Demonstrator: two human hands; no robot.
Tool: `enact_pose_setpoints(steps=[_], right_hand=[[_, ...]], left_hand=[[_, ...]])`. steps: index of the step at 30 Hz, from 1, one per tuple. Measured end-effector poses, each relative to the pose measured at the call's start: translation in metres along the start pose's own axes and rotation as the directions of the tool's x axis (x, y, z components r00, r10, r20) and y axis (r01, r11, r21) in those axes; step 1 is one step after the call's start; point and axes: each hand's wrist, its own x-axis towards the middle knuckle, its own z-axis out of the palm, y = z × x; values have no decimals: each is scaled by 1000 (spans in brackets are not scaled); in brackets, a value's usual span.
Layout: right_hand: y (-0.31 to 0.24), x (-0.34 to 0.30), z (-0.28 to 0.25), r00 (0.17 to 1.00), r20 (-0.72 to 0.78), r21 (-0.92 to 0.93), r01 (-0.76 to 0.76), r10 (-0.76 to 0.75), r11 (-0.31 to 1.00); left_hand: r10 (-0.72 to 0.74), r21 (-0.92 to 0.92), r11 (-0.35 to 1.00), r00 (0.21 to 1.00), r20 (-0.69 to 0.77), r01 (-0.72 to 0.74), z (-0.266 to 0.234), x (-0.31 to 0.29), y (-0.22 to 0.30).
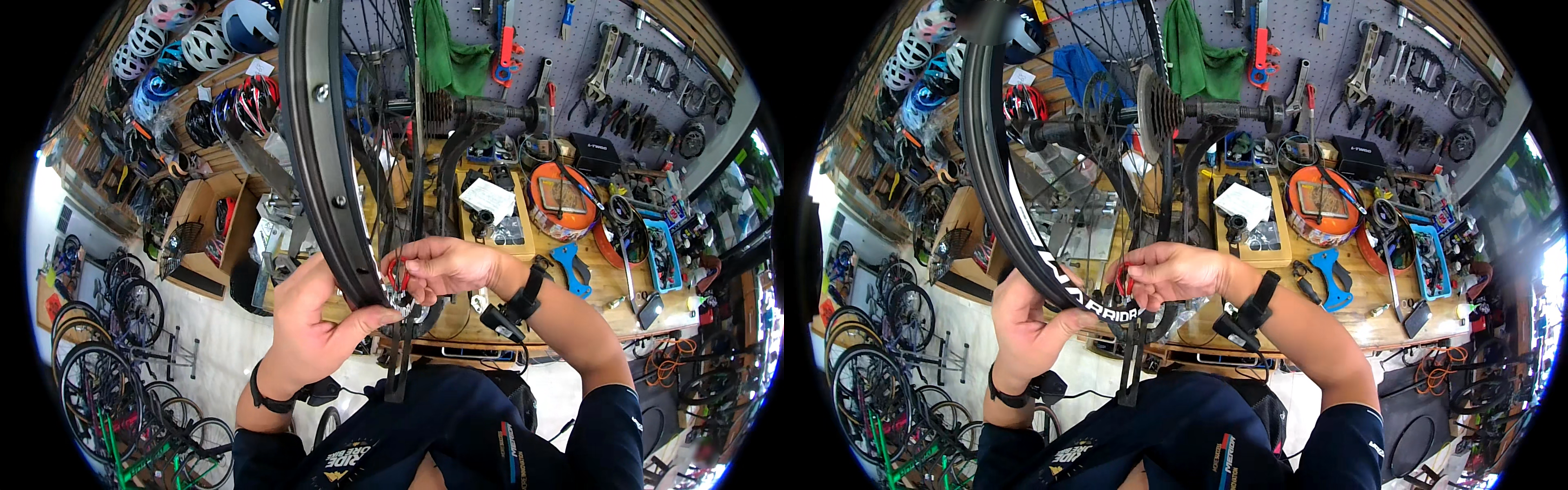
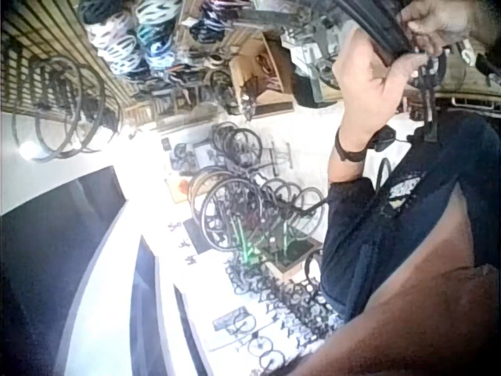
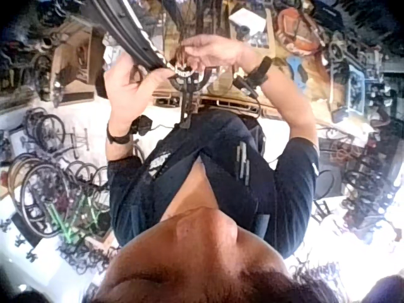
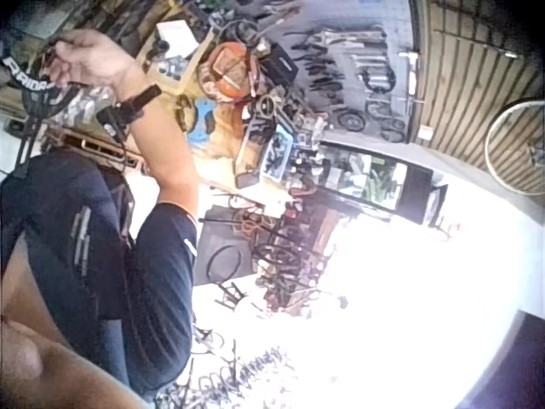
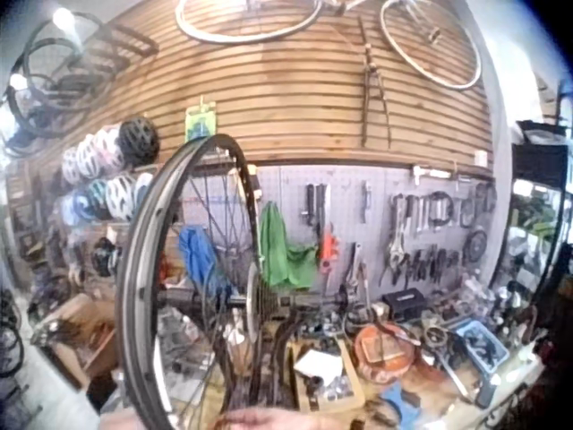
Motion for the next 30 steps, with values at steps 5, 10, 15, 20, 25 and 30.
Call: enact_pose_setpoints(steps=[5, 10, 15, 20, 25, 30], right_hand=[[-2, 6, -1, 996, -93, -333, -22, -9, 943], [-1, 21, 30, 821, -434, -880, -297, -371, 371], [4, 23, 35, 707, -521, -848, -364, -479, 386], [20, 40, 18, 633, -385, -922, -294, -672, 251], [2, 40, 5, 855, -497, -719, -312, -145, 621], [2, 7, -20, 992, -11, -23, -127, 127, 992]], left_hand=[[29, -8, 1000, 998, -51, -30, 0, 4, 2], [-4, 40, 999, 1000, 0, 3, 1, -8, -9], [2, 29, 1000, 999, 54, -3, 6, -21, -20], [-12, 36, 999, 999, 46, 10, 6, -20, -19], [58, 74, 996, 998, -14, -57, 8, -18, -17], [59, 52, 997, 998, 18, -60, 6, -12, -15]])
